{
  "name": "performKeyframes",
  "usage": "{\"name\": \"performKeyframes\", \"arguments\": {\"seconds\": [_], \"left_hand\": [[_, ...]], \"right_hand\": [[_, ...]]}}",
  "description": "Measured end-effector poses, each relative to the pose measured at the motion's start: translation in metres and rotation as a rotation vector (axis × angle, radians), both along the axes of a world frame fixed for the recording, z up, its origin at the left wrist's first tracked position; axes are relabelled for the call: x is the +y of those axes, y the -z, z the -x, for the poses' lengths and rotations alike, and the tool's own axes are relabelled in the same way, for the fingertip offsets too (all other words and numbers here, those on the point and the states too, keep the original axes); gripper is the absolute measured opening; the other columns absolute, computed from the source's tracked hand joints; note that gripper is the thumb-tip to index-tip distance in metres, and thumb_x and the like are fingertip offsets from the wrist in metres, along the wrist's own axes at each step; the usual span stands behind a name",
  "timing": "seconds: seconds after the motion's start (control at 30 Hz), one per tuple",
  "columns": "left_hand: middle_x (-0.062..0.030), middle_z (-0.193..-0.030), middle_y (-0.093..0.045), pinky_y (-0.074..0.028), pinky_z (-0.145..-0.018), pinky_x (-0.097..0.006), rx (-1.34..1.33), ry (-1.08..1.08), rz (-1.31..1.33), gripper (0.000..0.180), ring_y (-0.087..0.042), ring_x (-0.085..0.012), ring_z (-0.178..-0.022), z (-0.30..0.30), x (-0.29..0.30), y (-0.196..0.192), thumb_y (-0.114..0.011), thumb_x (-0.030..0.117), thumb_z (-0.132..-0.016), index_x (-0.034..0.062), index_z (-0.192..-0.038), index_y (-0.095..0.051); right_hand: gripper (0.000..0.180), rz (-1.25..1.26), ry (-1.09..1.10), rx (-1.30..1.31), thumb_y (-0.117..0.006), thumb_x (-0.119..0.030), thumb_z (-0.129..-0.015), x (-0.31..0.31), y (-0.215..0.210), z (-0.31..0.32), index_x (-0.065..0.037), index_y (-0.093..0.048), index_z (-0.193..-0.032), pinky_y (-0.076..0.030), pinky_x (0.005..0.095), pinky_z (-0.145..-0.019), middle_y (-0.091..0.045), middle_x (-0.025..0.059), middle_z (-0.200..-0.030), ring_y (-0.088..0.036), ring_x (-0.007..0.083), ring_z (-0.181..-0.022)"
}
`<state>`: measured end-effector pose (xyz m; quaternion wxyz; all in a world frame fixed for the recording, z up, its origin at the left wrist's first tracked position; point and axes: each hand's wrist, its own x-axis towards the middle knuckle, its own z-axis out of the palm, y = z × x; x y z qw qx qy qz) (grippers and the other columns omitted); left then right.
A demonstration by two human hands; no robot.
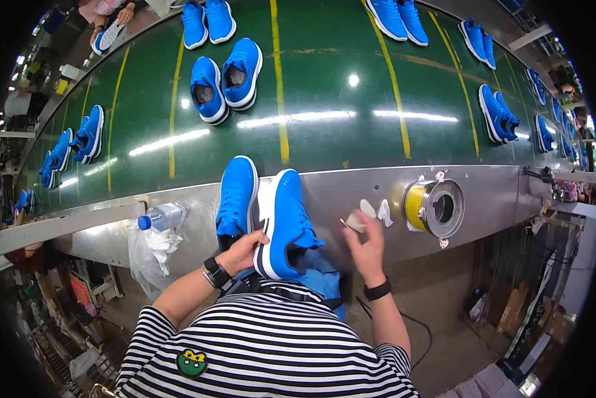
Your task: The person wipes the exterior of blue sneakers with a white cloth on a factory assembly line. They handle the shoes one by one, wiping the sides and soles, then placing them back on the conveyor belt.
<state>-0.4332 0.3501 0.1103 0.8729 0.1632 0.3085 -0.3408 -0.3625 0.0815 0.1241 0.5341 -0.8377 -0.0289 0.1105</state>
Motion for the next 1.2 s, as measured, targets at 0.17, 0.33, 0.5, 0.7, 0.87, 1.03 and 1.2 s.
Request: {"name": "performKeyframes", "arguments": {"seconds": [0.17, 0.33, 0.5, 0.7, 0.87, 1.03, 1.2], "left_hand": [[-0.0168, -0.116, -0.051, -0.044, -0.092, -0.036, -0.079, -0.031, -0.057, 0.053, -0.054, -0.0241, -0.104, 0.004, -0.006, 0.005, -0.045, 0.005, -0.075, -0.0039, -0.126, -0.035], [-0.0145, -0.122, -0.048, -0.041, -0.095, -0.034, -0.154, -0.050, -0.111, 0.058, -0.049, -0.0236, -0.111, 0.003, -0.008, -0.003, -0.046, 0.002, -0.074, -0.0013, -0.130, -0.032], [-0.0173, -0.113, -0.053, -0.043, -0.086, -0.031, -0.684, 0.184, -1.306, 0.056, -0.052, -0.0235, -0.105, 0.040, 0.002, -0.017, -0.053, 0.003, -0.075, 0.0016, -0.128, -0.036], [-0.0103, -0.095, -0.047, -0.042, -0.074, -0.028, -0.478, -0.157, -1.741, 0.036, -0.049, -0.0181, -0.083, 0.079, 0.041, -0.018, -0.058, 0.000, -0.071, 0.0007, -0.105, -0.047], [-0.0199, -0.101, -0.055, -0.044, -0.081, -0.034, -0.265, -0.116, -1.216, 0.048, -0.056, -0.0278, -0.090, 0.076, 0.073, 0.048, -0.052, 0.006, -0.071, -0.0038, -0.117, -0.043], [-0.0290, -0.090, -0.058, -0.044, -0.083, -0.040, -0.617, 0.120, -1.429, 0.055, -0.058, -0.0386, -0.089, 0.063, 0.042, 0.015, -0.047, 0.006, -0.069, -0.0068, -0.122, -0.038], [-0.0257, -0.085, -0.060, -0.047, -0.074, -0.037, -0.606, 0.201, -1.286, 0.058, -0.061, -0.0329, -0.079, 0.060, 0.036, 0.032, -0.056, 0.019, -0.078, -0.0100, -0.124, -0.036]], "right_hand": [[0.059, -0.506, -0.352, 0.720, -0.069, -0.012, -0.076, 0.038, 0.015, 0.038, -0.003, -0.042, -0.127, -0.040, 0.0307, -0.091, -0.049, 0.0081, -0.121, -0.050, 0.0156, -0.104], [0.055, -0.542, -0.146, 0.814, -0.062, -0.007, -0.080, 0.062, 0.030, 0.046, -0.002, -0.038, -0.129, -0.040, 0.0311, -0.092, -0.048, 0.0096, -0.123, -0.049, 0.0177, -0.108], [0.064, -0.045, -0.184, 0.079, -0.058, -0.009, -0.079, 0.081, 0.022, 0.052, -0.001, -0.027, -0.134, -0.038, 0.0358, -0.093, -0.044, 0.0183, -0.122, -0.047, 0.0278, -0.110], [0.062, 0.258, -0.240, -0.078, -0.058, -0.011, -0.077, 0.105, 0.021, 0.046, -0.001, -0.030, -0.131, -0.034, 0.0443, -0.094, -0.038, 0.0232, -0.121, -0.040, 0.0384, -0.111], [0.054, 0.068, -0.204, -0.139, -0.058, -0.010, -0.077, 0.107, 0.007, 0.055, 0.001, -0.038, -0.125, -0.036, 0.0397, -0.092, -0.045, 0.0204, -0.113, -0.045, 0.0344, -0.106], [0.049, 0.214, -0.652, -0.302, -0.065, -0.016, -0.071, 0.100, -0.028, 0.075, -0.011, -0.051, -0.117, -0.037, 0.0419, -0.085, -0.054, 0.0156, -0.096, -0.051, 0.0305, -0.094], [0.049, 0.606, -0.962, -0.268, -0.071, -0.036, -0.065, 0.129, -0.007, 0.052, -0.019, -0.055, -0.109, -0.035, 0.0450, -0.080, -0.056, 0.0171, -0.083, -0.054, 0.0331, -0.089]]}}
